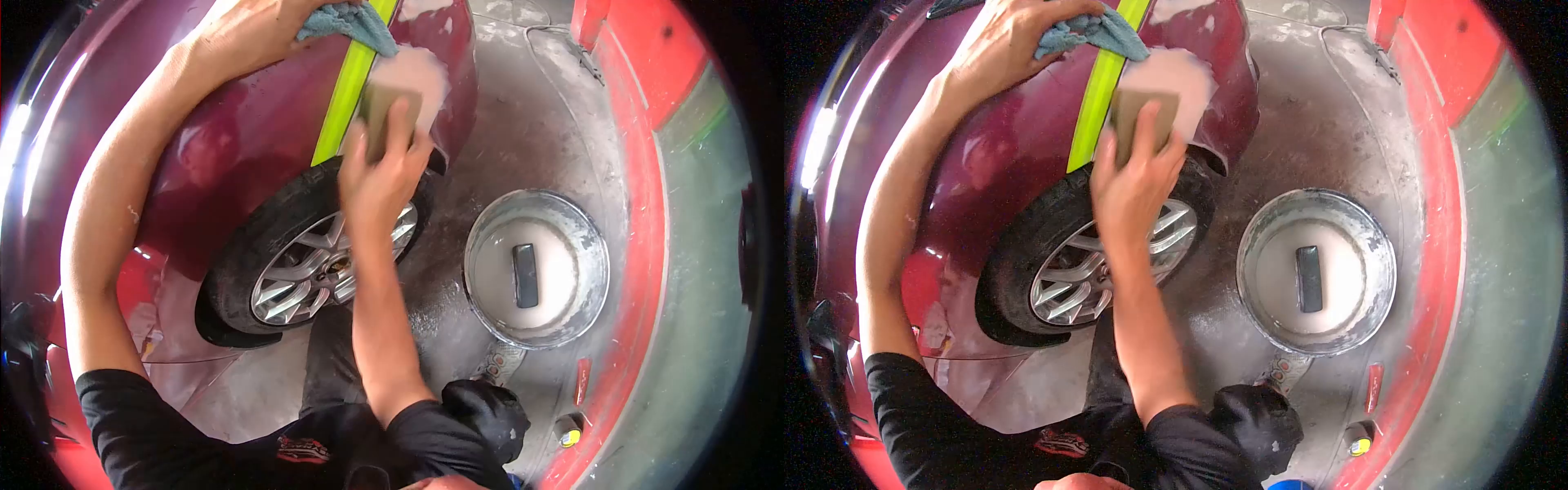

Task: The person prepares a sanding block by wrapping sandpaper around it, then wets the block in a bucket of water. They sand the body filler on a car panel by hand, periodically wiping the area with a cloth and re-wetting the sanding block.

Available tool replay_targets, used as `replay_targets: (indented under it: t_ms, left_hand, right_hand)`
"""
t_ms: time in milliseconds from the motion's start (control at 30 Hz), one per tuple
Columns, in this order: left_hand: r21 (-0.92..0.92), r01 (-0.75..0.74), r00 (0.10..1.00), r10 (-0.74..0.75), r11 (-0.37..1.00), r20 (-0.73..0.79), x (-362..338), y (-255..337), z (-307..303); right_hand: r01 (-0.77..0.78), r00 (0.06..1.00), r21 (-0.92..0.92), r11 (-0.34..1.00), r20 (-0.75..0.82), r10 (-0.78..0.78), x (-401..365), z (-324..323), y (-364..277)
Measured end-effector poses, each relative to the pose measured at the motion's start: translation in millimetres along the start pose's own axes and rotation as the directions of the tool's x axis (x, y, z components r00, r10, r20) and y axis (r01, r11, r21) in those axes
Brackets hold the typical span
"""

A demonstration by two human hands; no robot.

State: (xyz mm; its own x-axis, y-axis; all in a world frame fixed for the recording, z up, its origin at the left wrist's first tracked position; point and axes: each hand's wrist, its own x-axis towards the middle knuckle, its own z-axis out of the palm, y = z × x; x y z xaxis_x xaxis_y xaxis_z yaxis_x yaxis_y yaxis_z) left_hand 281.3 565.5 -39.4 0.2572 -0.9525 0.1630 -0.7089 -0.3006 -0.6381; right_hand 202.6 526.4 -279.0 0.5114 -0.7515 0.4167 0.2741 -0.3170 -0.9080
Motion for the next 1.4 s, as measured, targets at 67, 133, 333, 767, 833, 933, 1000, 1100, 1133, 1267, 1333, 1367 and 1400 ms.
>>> replay_targets:
  t_ms: [67,133,333,767,833,933,1000,1100,1133,1267,1333,1367,1400]
  left_hand:
    - [0.013,0.007,1.000,-0.006,1.000,-0.013,0,1,0]
    - [0.011,0.024,1.000,-0.023,1.000,-0.016,1,6,-1]
    - [-0.029,0.004,0.999,-0.005,1.000,-0.040,4,9,-2]
    - [-0.004,-0.005,0.998,0.005,1.000,-0.061,4,11,-1]
    - [-0.013,-0.002,0.998,0.001,1.000,-0.061,2,10,1]
    - [0.020,0.030,0.999,-0.030,0.999,-0.027,5,11,-1]
    - [-0.023,0.027,0.999,-0.027,0.999,-0.017,6,13,-6]
    - [0.049,0.029,0.999,-0.031,0.998,0.044,6,13,-7]
    - [0.094,0.028,0.997,-0.035,0.995,0.068,6,14,-7]
    - [0.107,-0.075,0.997,0.076,0.991,-0.005,-1,-4,14]
    - [0.079,-0.095,0.994,0.098,0.992,-0.038,0,3,14]
    - [0.090,-0.122,0.992,0.125,0.988,-0.022,1,1,13]
    - [0.096,-0.149,0.989,0.150,0.984,-0.001,1,-1,12]
  right_hand:
    - [-0.079,0.996,0.012,0.997,0.032,0.078,35,-1,-1]
    - [-0.080,0.997,0.010,0.997,0.016,0.080,28,-3,-1]
    - [0.028,0.999,0.014,0.999,0.022,-0.029,-21,-5,13]
    - [-0.095,0.995,0.016,0.995,0.004,0.095,-8,-9,6]
    - [-0.137,0.991,0.018,0.990,0.005,0.137,6,-7,12]
    - [-0.055,0.997,-0.009,0.998,-0.055,0.054,-18,-2,9]
    - [0.022,0.999,-0.018,1.000,-0.038,-0.022,-48,-6,-3]
    - [0.056,0.998,-0.064,0.996,0.016,-0.055,-24,-7,8]
    - [-0.057,0.998,0.007,0.998,0.031,0.057,0,-9,12]
    - [-0.097,0.993,0.027,0.995,-0.066,0.099,42,0,31]
    - [-0.104,0.994,0.011,0.995,0.021,0.103,5,-6,12]
    - [-0.017,1.000,-0.032,0.999,0.025,0.018,-18,-12,2]
    - [0.002,0.999,-0.012,1.000,0.034,-0.001,-27,-14,3]
